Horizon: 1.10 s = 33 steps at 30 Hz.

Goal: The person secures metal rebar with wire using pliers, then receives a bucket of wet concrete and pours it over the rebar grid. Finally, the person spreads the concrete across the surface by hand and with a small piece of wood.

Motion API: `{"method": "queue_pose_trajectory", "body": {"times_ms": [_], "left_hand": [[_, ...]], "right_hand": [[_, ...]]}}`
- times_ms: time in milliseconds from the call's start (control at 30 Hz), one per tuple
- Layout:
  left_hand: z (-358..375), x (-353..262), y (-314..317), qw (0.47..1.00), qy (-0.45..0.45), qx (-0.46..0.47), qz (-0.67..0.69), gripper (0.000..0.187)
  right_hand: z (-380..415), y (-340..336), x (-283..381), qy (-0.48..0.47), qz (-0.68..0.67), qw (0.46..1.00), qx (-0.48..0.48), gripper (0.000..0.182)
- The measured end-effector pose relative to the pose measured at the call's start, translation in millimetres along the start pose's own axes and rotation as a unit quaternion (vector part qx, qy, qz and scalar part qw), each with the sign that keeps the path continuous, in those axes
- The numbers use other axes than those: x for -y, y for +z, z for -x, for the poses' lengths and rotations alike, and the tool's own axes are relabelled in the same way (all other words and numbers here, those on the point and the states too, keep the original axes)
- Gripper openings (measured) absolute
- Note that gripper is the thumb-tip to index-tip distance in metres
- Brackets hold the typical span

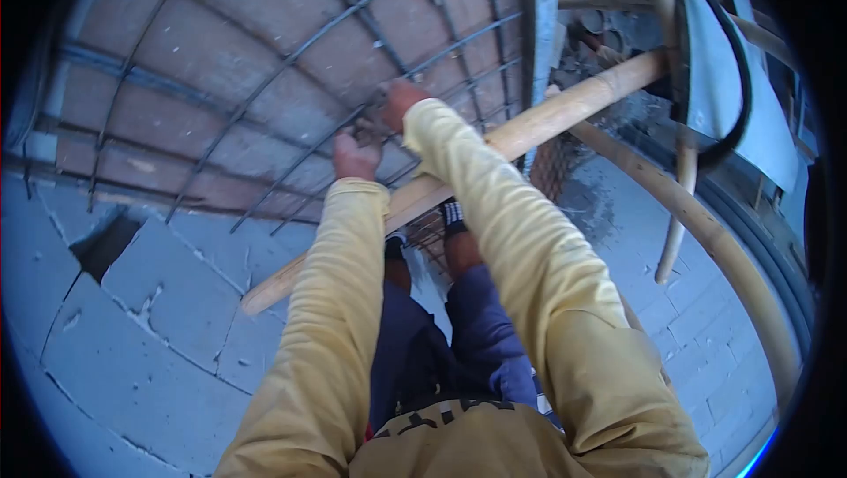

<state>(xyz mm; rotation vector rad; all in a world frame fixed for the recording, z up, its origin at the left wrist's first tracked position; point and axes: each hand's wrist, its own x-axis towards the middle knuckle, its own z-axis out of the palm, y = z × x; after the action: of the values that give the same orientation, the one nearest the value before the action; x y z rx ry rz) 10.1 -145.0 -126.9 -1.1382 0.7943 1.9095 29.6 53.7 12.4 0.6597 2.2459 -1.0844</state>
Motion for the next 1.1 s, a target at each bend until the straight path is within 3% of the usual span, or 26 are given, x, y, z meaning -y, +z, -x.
{"method": "queue_pose_trajectory", "body": {"times_ms": [33,67,100,200,233,300,400,500,567,633,700,833,900,967,1000,1100], "left_hand": [[34.9,2.6,47.7,0.968,-0.075,-0.102,0.218,0.014],[51.8,6.4,67.2,0.962,-0.033,-0.155,0.22,0.013],[63.1,6.7,75.7,0.966,-0.022,-0.152,0.208,0.011],[71.9,4.6,79.9,0.968,-0.041,-0.144,0.203,0.008],[72.1,4.5,76.7,0.975,-0.034,-0.126,0.177,0.009],[77.2,6.5,75.7,0.988,-0.02,-0.091,0.125,0.011],[86.6,5.2,78.9,0.992,-0.012,-0.104,-0.066,0.013],[97.7,8.3,92.3,0.969,0.013,-0.189,-0.161,0.011],[99.9,9.5,96.2,0.956,0.031,-0.22,-0.192,0.012],[101.0,13.1,98.4,0.937,0.057,-0.255,-0.231,0.017],[99.9,19.5,101.2,0.911,0.095,-0.291,-0.277,0.024],[68.2,27.2,70.7,0.784,0.169,-0.299,-0.517,0.032],[66.1,23.4,64.3,0.72,0.162,-0.253,-0.626,0.034],[75.0,18.6,76.6,0.633,0.146,-0.209,-0.731,0.032],[79.4,18.7,80.8,0.584,0.137,-0.184,-0.779,0.032],[92.0,23.9,84.3,0.622,0.246,-0.181,-0.721,0.032]], "right_hand": [[-11.1,7.4,-14.1,-0.02,-0.031,0.999,0.005,0.04],[-7.2,-1.4,-9.6,0.019,-0.072,0.997,0.018,0.04],[-1.5,-10.5,-4.2,0.062,-0.111,0.991,0.032,0.04],[-8.8,-12.6,-5.1,0.041,-0.068,0.997,0.025,0.034],[-4.6,-23.8,5.4,0.045,-0.018,0.998,0.031,0.031],[-6.2,-31.0,12.5,-0.04,0.155,0.985,0.064,0.026],[-18.7,-28.6,12.2,-0.158,0.283,0.944,0.071,0.021],[-28.3,-40.9,28.3,-0.15,0.347,0.918,0.117,0.024],[-23.4,-47.4,38.0,-0.046,0.261,0.958,0.11,0.023],[-32.6,-37.0,28.0,-0.145,0.402,0.893,0.138,0.022],[-40.7,-34.1,22.4,-0.207,0.48,0.84,0.143,0.022],[-54.3,-30.4,17.4,-0.249,0.494,0.819,0.151,0.021],[-46.4,-38.7,29.6,-0.205,0.419,0.873,0.14,0.021],[-31.4,-49.8,42.3,-0.093,0.271,0.953,0.094,0.022],[-31.9,-49.5,41.0,-0.095,0.269,0.954,0.095,0.024],[-30.4,-45.8,39.4,-0.09,0.236,0.963,0.095,0.027]]}}
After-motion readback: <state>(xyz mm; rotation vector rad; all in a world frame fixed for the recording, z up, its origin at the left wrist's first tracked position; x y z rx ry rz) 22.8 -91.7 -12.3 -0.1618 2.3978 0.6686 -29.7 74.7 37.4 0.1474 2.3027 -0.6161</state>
